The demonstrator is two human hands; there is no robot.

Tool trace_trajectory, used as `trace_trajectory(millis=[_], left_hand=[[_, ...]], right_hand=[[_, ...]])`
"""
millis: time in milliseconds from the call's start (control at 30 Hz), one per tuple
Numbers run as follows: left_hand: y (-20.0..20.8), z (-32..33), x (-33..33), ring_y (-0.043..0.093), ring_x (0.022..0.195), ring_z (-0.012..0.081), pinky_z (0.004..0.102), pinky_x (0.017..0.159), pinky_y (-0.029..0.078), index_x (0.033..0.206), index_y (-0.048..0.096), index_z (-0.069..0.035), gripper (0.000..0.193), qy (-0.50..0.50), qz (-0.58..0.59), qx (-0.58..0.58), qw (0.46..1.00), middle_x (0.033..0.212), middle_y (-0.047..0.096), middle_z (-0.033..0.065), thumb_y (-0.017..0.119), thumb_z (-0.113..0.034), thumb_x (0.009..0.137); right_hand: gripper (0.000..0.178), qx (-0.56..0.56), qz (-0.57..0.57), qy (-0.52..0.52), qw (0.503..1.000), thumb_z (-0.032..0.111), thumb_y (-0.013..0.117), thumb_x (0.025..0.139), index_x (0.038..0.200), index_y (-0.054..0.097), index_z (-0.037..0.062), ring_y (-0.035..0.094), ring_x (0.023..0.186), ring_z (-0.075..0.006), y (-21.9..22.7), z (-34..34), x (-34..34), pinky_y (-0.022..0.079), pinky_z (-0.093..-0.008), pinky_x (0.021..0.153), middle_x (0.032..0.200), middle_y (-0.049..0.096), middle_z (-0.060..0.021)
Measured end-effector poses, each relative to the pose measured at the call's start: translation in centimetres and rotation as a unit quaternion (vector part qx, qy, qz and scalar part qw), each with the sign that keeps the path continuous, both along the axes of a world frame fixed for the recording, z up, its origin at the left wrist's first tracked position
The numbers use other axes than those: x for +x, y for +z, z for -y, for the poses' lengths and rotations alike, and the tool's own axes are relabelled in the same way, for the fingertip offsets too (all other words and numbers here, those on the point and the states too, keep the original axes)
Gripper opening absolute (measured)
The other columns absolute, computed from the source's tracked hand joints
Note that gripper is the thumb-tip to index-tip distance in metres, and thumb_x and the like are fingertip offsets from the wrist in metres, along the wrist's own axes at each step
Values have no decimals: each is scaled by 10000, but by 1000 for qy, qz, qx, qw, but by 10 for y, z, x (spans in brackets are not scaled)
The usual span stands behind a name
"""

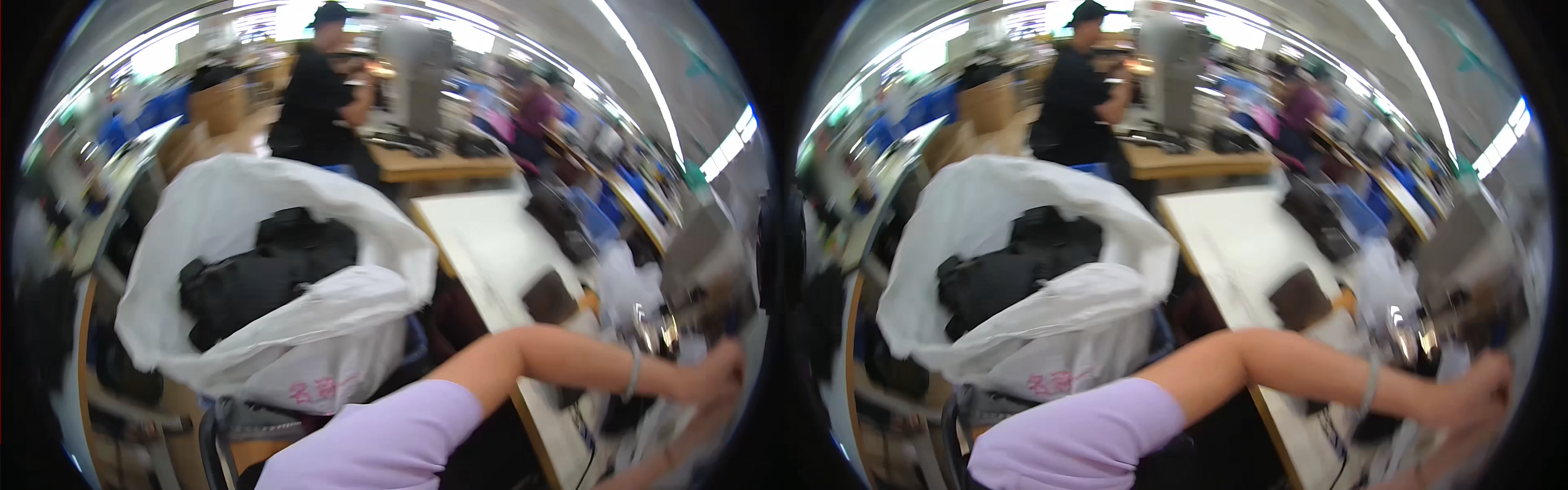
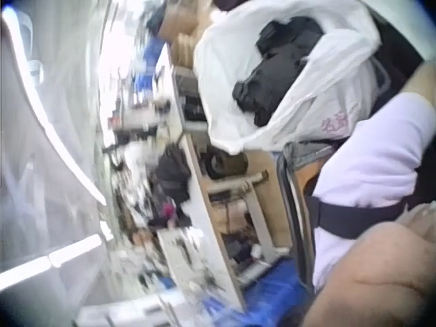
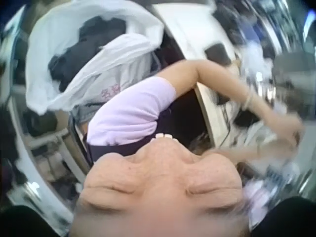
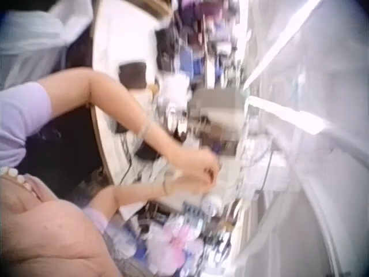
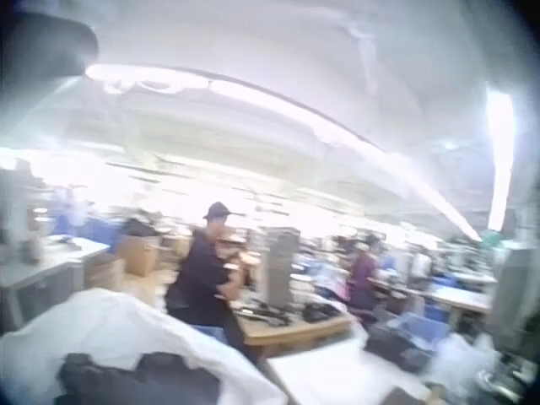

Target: Sewing individual shoe components together using an industrial sewing machine.

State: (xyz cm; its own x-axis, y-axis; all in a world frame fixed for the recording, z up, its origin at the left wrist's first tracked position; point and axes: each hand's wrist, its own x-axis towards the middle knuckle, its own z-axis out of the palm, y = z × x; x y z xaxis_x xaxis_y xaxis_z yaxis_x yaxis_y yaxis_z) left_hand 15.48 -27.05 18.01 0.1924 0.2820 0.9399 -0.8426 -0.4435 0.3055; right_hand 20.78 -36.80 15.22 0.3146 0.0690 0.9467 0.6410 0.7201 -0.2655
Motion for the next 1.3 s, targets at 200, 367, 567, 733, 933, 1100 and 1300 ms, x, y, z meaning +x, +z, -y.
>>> trace_trajectory(millis=[200, 367, 567, 733, 933, 1100, 1300], left_hand=[[7, -11, -82, 652, 668, 118, 251, 598, 525, 912, 658, 63, 161, -204, -135, -119, 962, 771, 679, 95, 673, -87, 853], [-11, -11, -76, 620, 803, 123, 241, 762, 487, 1042, 659, 96, 288, -279, -184, -190, 923, 909, 669, 86, 653, -162, 913], [-30, -19, -61, 604, 887, 157, 276, 834, 486, 1113, 606, 105, 332, -316, -224, -252, 887, 1032, 644, 106, 648, -168, 930], [-35, -26, -51, 602, 900, 162, 285, 845, 485, 1114, 607, 98, 304, -343, -208, -238, 885, 1038, 644, 112, 631, -151, 940], [-21, -31, -40, 595, 912, 165, 260, 849, 512, 1014, 605, 35, 133, -415, -133, -380, 816, 997, 594, 99, 612, -76, 941], [-19, -39, -45, 587, 893, 156, 255, 835, 510, 1009, 612, 45, 145, -419, -130, -426, 791, 988, 602, 90, 633, -72, 925], [-17, -33, -46, 595, 892, 155, 244, 834, 521, 1026, 617, 33, 156, -442, -152, -400, 788, 983, 596, 76, 656, -57, 904]], right_hand=[[252, 59, 71, -279, 956, 212, 654, 902, 1032, 577, 10, 558, 854, -180, -10, -84, 17, 456, -317, 740, 932, 557, -70], [282, -17, 76, -421, 904, 221, 726, 850, 814, 532, 20, 563, 792, -168, 9, -55, 15, 421, -299, 617, 808, 554, -85], [164, -77, 34, -340, 937, 164, 679, 874, 848, 567, 47, 586, 696, -125, 19, -3, -33, 436, -279, 550, 889, 605, -41], [63, -241, 369, -491, 752, 143, 626, 863, 914, 659, 131, 612, 745, -223, 67, 21, -30, 495, -339, 623, 916, 603, -1], [153, -168, 407, -548, 712, 237, 636, 861, 840, 621, 86, 624, 778, -245, 110, -17, -18, 497, -357, 635, 839, 575, -51], [166, -215, 294, -622, 693, 220, 597, 903, 849, 595, 63, 625, 759, -291, 67, -27, -43, 494, -385, 619, 825, 577, -82], [104, -236, 190, -546, 781, 152, 515, 950, 958, 561, 59, 628, 737, -357, 10, -26, -22, 490, -442, 598, 915, 608, -107]])
